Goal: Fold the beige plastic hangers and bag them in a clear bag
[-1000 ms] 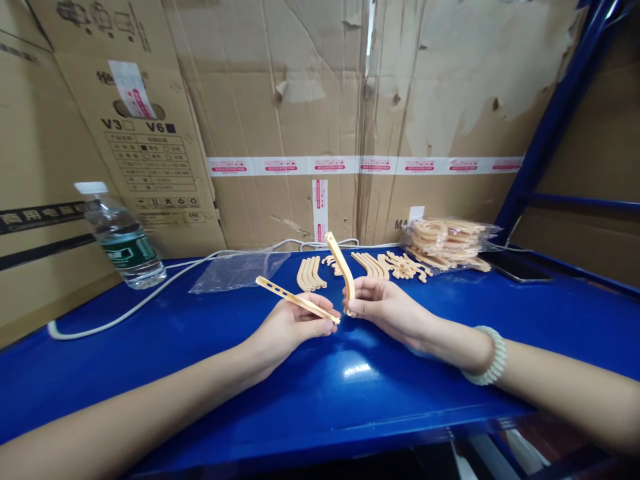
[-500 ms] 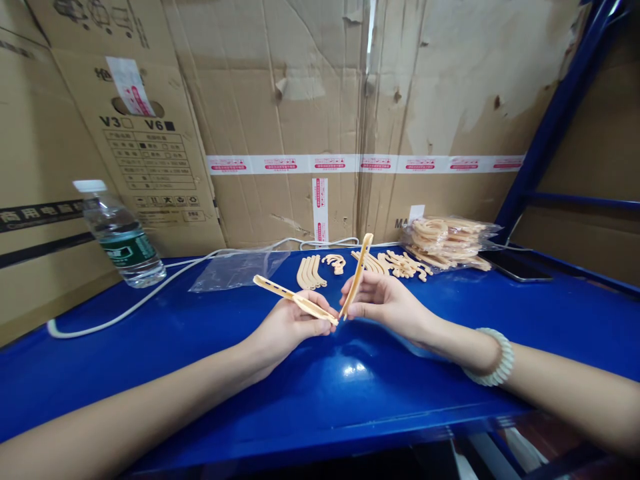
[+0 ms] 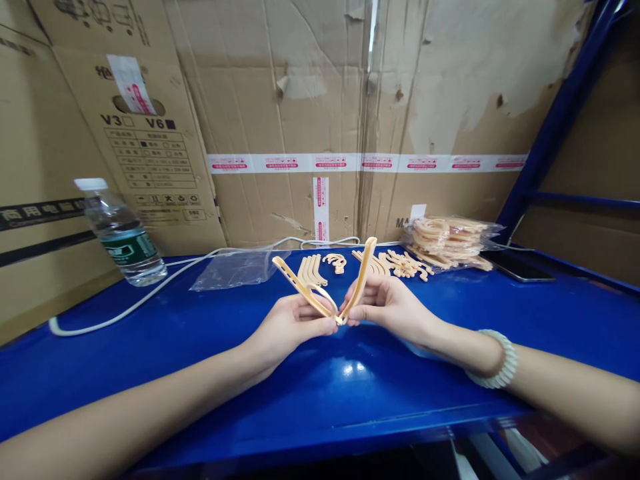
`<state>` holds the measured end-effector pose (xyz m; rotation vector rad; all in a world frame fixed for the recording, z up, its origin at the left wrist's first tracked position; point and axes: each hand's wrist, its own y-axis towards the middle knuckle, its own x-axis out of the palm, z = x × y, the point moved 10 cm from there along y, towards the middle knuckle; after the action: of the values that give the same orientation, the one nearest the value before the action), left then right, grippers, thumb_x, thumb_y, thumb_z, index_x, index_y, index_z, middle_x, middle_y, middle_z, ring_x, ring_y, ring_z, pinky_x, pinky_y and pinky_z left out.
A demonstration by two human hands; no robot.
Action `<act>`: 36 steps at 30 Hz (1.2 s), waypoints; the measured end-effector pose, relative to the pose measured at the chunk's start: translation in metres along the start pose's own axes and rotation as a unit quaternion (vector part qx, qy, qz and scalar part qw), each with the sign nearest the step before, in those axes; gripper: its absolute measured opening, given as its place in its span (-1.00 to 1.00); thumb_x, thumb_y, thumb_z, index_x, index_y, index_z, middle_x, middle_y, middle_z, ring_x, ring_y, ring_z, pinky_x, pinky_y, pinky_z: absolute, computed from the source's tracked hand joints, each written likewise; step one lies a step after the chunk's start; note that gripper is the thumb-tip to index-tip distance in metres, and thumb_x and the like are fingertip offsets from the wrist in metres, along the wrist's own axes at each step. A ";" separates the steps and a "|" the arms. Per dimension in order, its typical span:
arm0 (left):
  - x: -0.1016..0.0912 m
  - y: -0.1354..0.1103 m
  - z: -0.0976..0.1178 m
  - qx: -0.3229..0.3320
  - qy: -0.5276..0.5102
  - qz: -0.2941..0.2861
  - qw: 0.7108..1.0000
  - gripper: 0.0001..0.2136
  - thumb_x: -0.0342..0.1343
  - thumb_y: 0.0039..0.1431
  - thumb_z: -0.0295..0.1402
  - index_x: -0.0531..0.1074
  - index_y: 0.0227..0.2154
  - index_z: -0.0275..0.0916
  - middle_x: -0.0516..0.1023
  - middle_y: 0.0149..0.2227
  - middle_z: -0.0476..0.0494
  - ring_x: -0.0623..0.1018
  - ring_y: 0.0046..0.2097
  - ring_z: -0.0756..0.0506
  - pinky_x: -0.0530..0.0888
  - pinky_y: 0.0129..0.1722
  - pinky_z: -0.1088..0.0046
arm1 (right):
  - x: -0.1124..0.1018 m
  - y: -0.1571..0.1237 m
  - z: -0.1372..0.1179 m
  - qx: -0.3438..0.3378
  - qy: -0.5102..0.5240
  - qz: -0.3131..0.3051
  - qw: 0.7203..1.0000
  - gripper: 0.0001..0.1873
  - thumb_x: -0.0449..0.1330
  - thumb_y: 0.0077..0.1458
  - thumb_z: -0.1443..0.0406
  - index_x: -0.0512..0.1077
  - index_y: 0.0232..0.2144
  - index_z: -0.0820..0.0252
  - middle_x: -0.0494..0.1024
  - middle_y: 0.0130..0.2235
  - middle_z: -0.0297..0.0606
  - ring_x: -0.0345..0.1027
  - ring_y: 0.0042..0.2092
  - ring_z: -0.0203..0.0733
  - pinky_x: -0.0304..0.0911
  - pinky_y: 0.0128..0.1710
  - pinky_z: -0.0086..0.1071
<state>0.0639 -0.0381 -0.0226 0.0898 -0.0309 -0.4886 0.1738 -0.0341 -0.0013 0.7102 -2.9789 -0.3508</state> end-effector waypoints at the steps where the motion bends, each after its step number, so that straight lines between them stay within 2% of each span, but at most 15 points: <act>1: 0.000 0.000 -0.001 -0.003 -0.001 0.003 1.000 -0.79 0.32 -0.06 -0.46 0.53 -0.30 -0.30 0.65 -0.27 -0.16 0.61 -0.20 -0.13 0.47 -0.08 0.34 | 0.000 0.000 0.000 0.001 0.001 0.003 1.000 -0.68 0.45 -0.19 0.29 0.41 -0.39 0.25 0.59 -0.42 -0.27 0.51 -0.39 -0.25 0.43 -0.32 -0.37; 12: -0.006 -0.003 -0.002 -0.001 -0.008 0.034 0.999 -0.76 0.35 -0.08 -0.41 0.52 -0.30 -0.30 0.66 -0.28 -0.18 0.63 -0.24 -0.14 0.50 -0.10 0.30 | 0.005 -0.002 0.002 0.017 -0.007 0.009 1.000 -0.65 0.48 -0.27 0.24 0.42 -0.47 0.24 0.61 -0.43 -0.25 0.52 -0.42 -0.20 0.48 -0.31 -0.30; 23: -0.010 -0.002 -0.006 -0.014 -0.043 0.066 0.997 -0.78 0.39 -0.17 -0.43 0.55 -0.40 -0.34 0.64 -0.39 -0.16 0.60 -0.31 -0.11 0.50 -0.21 0.39 | 0.003 -0.003 0.002 0.017 -0.004 0.063 0.998 -0.60 0.48 -0.29 0.24 0.35 -0.48 0.21 0.59 -0.48 -0.30 0.51 -0.45 -0.21 0.47 -0.40 -0.36; 25: -0.010 -0.003 -0.006 -0.024 -0.046 0.074 0.996 -0.78 0.41 -0.19 -0.41 0.54 -0.43 -0.34 0.62 -0.41 -0.15 0.59 -0.32 -0.08 0.49 -0.24 0.42 | 0.001 -0.001 0.001 0.020 -0.008 0.059 0.998 -0.61 0.48 -0.28 0.24 0.35 -0.48 0.22 0.57 -0.49 -0.31 0.51 -0.45 -0.22 0.46 -0.41 -0.38; 27: -0.012 -0.004 -0.006 -0.045 -0.058 0.091 0.993 -0.76 0.43 -0.21 -0.39 0.52 -0.46 -0.34 0.60 -0.44 -0.12 0.57 -0.34 -0.06 0.49 -0.26 0.45 | -0.002 0.002 0.000 0.036 -0.011 0.028 0.999 -0.63 0.47 -0.26 0.24 0.37 -0.47 0.25 0.57 -0.48 -0.29 0.52 -0.41 -0.22 0.46 -0.41 -0.41; 30: -0.016 -0.006 -0.001 -0.066 -0.092 0.123 0.986 -0.73 0.45 -0.23 -0.41 0.49 -0.47 -0.34 0.58 -0.44 -0.09 0.57 -0.36 -0.04 0.50 -0.25 0.45 | -0.013 0.009 -0.009 0.042 -0.021 -0.041 0.998 -0.68 0.45 -0.22 0.26 0.43 -0.42 0.26 0.59 -0.43 -0.28 0.52 -0.36 -0.23 0.46 -0.40 -0.42; 34: -0.029 -0.005 0.010 -0.054 -0.120 0.153 0.979 -0.81 0.39 -0.12 -0.51 0.49 -0.44 -0.36 0.58 -0.41 -0.11 0.57 -0.36 -0.01 0.52 -0.24 0.49 | -0.052 0.015 -0.042 -0.032 -0.098 -0.049 0.993 -0.77 0.42 -0.18 0.31 0.50 -0.41 0.24 0.57 -0.52 -0.35 0.45 -0.49 -0.30 0.40 -0.45 -0.43; 36: -0.039 -0.004 0.016 -0.041 -0.133 0.169 0.976 -0.89 0.32 -0.03 -0.57 0.50 -0.43 -0.37 0.58 -0.41 -0.12 0.57 -0.37 0.01 0.52 -0.27 0.55 | -0.066 0.015 -0.052 -0.045 -0.162 -0.062 0.984 -0.81 0.41 -0.16 0.32 0.52 -0.43 0.24 0.58 -0.52 -0.32 0.44 -0.49 -0.30 0.36 -0.46 -0.43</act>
<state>0.0272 -0.0243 -0.0074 -0.0630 -0.2846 -0.1575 0.2318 -0.0024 0.0528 0.9096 -3.1980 -0.6665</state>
